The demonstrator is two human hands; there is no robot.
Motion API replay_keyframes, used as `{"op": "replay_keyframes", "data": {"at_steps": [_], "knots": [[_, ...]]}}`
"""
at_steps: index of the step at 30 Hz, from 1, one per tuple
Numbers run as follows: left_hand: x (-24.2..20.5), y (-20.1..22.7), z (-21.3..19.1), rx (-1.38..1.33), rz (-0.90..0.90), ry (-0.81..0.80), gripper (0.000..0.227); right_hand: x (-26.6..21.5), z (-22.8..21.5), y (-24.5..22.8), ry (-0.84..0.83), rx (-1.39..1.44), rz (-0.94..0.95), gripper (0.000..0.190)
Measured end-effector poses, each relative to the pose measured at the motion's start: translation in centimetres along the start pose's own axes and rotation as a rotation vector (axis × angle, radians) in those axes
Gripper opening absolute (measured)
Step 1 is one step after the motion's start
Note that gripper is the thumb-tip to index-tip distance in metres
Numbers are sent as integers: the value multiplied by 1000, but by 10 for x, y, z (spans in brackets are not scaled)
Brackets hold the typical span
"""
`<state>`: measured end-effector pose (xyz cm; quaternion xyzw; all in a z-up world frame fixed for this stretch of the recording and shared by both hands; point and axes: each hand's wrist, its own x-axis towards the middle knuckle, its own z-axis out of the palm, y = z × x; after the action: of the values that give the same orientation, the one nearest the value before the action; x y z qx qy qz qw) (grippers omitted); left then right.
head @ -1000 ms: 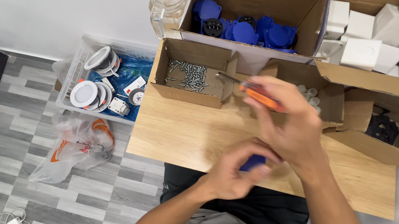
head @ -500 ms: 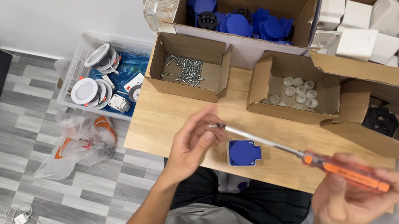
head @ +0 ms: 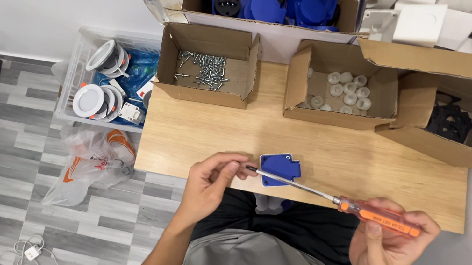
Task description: The person assembles a blue electrical socket by inserting a black internal component and securing it with screws using a screwdriver. They then attach a white plastic cover to the assembly and fasten it with additional screws.
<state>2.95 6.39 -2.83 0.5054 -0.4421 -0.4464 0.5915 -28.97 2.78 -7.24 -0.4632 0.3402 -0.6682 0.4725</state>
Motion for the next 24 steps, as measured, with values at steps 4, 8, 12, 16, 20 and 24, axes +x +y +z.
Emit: {"op": "replay_keyframes", "data": {"at_steps": [4, 8, 12, 16, 20, 24], "knots": [[-2, -6, 3, -270, -55, 59, 25, -10, -7, 9, 8, -45, 8, 50], [-3, -18, 5, -482, -136, 109, 27, -12, -1, 6, -25, -54, -5, 48], [-3, -25, 4, -551, -186, 154, 26, -12, 8, 3, -61, -108, -59, 47], [-4, -27, 4, -538, -181, 155, 26, -11, 14, -3, -92, -139, -86, 45], [-5, -28, 6, -528, -164, 150, 24, -14, 9, -5, -164, -219, -94, 41], [-6, -32, 6, -557, -162, 138, 24, -10, 11, -7, -207, -218, -144, 40]]}}
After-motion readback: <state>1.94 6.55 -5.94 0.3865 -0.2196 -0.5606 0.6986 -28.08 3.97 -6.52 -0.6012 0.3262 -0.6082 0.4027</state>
